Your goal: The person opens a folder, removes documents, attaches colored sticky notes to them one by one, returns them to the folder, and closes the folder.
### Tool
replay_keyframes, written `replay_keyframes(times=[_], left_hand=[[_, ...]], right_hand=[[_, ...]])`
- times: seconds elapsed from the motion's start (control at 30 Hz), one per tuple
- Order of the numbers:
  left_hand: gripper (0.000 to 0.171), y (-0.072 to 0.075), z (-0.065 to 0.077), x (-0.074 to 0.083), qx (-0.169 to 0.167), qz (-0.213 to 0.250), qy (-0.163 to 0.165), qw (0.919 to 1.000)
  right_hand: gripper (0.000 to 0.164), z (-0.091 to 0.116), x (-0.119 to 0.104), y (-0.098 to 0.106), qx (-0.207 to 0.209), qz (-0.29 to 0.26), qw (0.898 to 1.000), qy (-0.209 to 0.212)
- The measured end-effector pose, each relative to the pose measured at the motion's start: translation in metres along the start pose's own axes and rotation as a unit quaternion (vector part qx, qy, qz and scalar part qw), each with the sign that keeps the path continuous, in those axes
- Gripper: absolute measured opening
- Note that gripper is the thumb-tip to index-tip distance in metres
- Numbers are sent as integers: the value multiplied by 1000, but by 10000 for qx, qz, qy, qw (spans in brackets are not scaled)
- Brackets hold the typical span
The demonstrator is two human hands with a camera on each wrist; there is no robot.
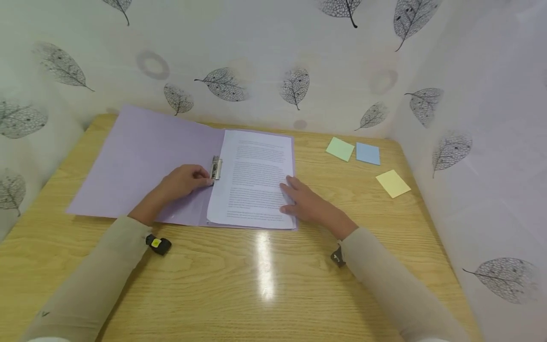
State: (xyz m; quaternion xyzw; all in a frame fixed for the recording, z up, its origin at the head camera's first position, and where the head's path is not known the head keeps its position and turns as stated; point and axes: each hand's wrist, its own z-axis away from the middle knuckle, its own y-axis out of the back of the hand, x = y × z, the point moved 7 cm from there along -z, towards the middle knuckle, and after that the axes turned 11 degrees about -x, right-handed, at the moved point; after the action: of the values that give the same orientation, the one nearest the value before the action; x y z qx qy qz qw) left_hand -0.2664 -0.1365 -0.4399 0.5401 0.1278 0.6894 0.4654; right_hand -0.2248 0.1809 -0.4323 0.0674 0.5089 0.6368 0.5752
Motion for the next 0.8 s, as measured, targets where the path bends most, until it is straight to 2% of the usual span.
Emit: replay_keyframes(times=[0.23, 0.37, 0.6, 0.8], left_hand=[[26, 1, -3, 4, 120, -511, 196, 9984], [26, -1, -4, 6, 75, -803, 329, 9962], [25, 0, 0, 11, 18, -834, 470, 9954], [27, 0, -1, 11, 107, -954, 421, 9945]], right_hand=[[75, 1, 1, 0, -6, 8, 10000, 27], [75, 0, 1, 0, -39, 18, 10000, 48], [75, -1, -3, 1, -18, 43, 9999, 135], [75, 1, -4, 2, -36, 37, 9999, 94]])
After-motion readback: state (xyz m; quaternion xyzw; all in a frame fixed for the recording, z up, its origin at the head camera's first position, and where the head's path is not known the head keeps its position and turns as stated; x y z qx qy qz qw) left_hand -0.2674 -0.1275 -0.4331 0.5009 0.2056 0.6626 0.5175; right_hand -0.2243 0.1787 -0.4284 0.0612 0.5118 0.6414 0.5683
